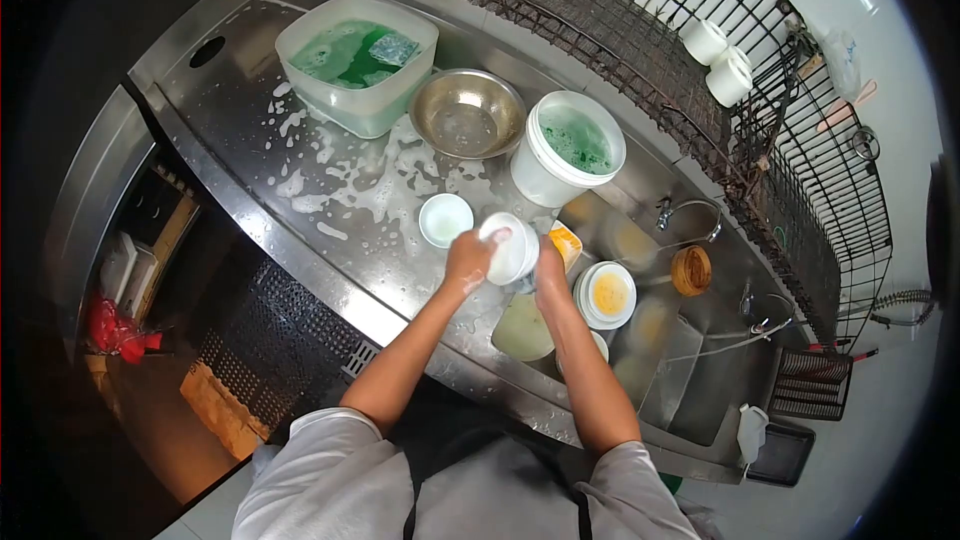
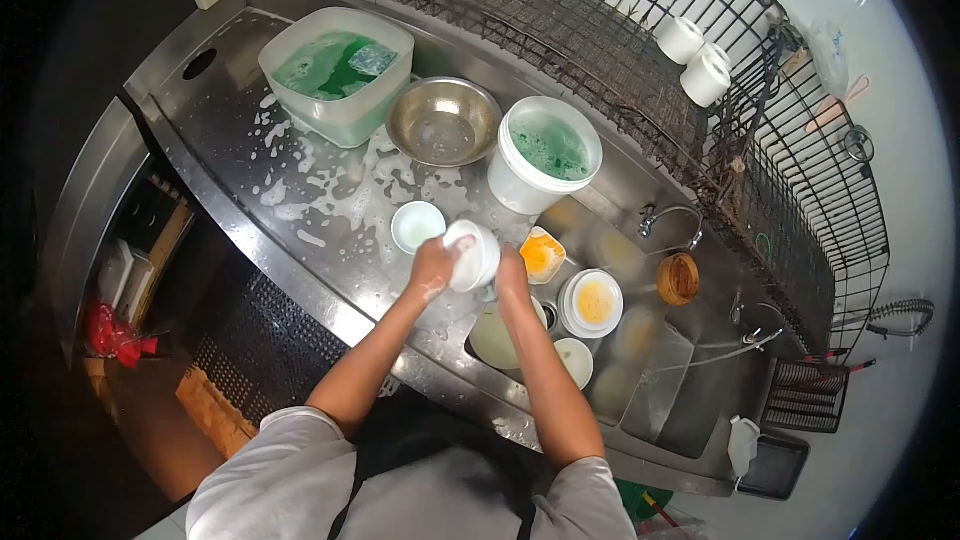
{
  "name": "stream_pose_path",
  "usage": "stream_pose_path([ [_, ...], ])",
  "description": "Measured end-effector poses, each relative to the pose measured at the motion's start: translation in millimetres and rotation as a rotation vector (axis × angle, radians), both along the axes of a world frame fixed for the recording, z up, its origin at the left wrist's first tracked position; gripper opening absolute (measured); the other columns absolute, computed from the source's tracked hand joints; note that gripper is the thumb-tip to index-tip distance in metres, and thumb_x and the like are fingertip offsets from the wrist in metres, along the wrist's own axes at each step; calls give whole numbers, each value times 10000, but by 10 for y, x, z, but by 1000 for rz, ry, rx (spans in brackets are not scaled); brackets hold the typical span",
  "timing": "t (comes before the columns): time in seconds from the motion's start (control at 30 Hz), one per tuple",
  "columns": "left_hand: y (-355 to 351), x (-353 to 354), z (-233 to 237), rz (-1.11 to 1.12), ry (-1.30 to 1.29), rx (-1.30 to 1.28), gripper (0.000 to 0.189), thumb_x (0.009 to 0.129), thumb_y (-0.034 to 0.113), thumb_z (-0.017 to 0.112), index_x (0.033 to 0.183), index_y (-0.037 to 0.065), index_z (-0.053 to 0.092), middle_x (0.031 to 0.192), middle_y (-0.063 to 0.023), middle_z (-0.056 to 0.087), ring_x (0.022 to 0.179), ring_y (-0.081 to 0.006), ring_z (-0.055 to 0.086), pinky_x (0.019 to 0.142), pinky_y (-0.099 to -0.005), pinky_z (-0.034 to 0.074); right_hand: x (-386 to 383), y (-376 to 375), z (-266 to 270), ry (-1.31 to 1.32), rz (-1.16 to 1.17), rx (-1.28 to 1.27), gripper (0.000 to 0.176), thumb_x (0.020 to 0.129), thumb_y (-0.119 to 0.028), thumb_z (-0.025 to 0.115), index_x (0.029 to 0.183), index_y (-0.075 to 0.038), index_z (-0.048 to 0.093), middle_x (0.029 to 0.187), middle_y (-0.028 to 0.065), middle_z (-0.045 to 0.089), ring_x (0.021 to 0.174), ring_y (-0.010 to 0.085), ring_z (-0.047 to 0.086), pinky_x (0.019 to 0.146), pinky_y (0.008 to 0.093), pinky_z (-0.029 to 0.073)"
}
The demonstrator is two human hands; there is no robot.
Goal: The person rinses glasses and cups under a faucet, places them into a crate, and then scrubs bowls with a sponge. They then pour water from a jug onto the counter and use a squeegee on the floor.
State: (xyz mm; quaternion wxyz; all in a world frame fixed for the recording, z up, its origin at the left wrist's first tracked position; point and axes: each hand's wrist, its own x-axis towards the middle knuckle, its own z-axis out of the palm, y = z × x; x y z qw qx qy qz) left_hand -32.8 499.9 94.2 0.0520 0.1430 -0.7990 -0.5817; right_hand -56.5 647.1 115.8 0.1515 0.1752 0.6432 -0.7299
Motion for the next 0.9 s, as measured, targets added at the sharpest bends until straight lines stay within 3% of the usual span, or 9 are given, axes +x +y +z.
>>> stream_pose_path([
  [0.07, -169, -57, -285, 105, 157, -76, 310, 905, 269, 659, 978, -30, 694, 767, -205, 687, 716, -319, 687, 671, -405, 513, -126, 105, 56, -89, 120, 3, 406, 1022, -374, 363, 1122, -71, 612, 998, 63, 666, 913, 184, 646, 800, 325, 500],
  [0.1, -279, -53, -174, 119, 52, -30, 309, 902, 264, 652, 950, -39, 692, 786, -229, 682, 748, -352, 682, 694, -432, 515, -237, 154, 283, -100, 65, -89, 399, 1015, -394, 369, 1082, -81, 606, 911, 54, 664, 861, 201, 656, 761, 344, 520],
  [0.17, -517, -22, 171, 141, -162, 61, 314, 895, 255, 638, 893, -55, 689, 824, -278, 672, 811, -417, 671, 741, -484, 520, -607, 362, 579, 135, 70, -397, 431, 1017, -430, 378, 1147, -61, 558, 995, 104, 654, 909, 245, 658, 812, 384, 545],
  [0.27, -856, -122, -56, 127, -113, -470, 245, 856, 196, 649, 872, -45, 690, 859, -272, 675, 834, -417, 669, 779, -487, 526, -805, 401, 1257, 193, -244, -581, 522, 1000, -463, 462, 1298, -35, 434, 1209, 184, 572, 1020, 320, 644, 926, 451, 538],
  [0.53, -1180, -234, -386, 33, -140, -822, 218, 785, 205, 676, 852, -2, 673, 872, -225, 679, 863, -409, 661, 751, -498, 523, -476, -309, -150, 105, 377, 313, 475, 967, -372, 560, 1323, -57, 556, 1199, 116, 646, 1018, 210, 650, 870, 359, 540],
  [0.57, -1226, -263, -556, 14, -91, -869, 227, 786, 222, 678, 870, 12, 665, 886, -210, 677, 873, -404, 655, 747, -499, 519, -427, -440, -578, 437, 369, 515, 466, 945, -339, 597, 1312, -52, 579, 1151, 116, 672, 1019, 222, 647, 889, 373, 520],
  [0.7, -1250, -319, -663, -50, -125, -943, 263, 809, 277, 675, 947, 54, 661, 968, -183, 680, 911, -402, 643, 775, -497, 504, -288, -862, -981, 366, 386, 710, 621, 859, -411, 656, 1350, -54, 521, 1156, 245, 646, 1087, 385, 621, 918, 482, 484],
  [0.77, -1120, -316, -578, 29, -247, -850, 262, 828, 240, 654, 1010, 51, 655, 950, -196, 686, 896, -379, 656, 794, -477, 505, -237, -879, -978, 299, 361, 713, 564, 858, -271, 627, 1370, -66, 511, 1154, 244, 642, 1072, 394, 621, 906, 476, 495],
  [0.9, -1390, -275, -1938, 51, 43, -150, 428, 869, 146, 563, 1285, 53, 519, 1139, -220, 619, 1058, -317, 626, 837, -462, 535, -101, -882, -1037, 262, 314, 698, 540, 825, -147, 589, 1353, -58, 517, 1102, 240, 651, 1036, 392, 626, 892, 483, 494],
])
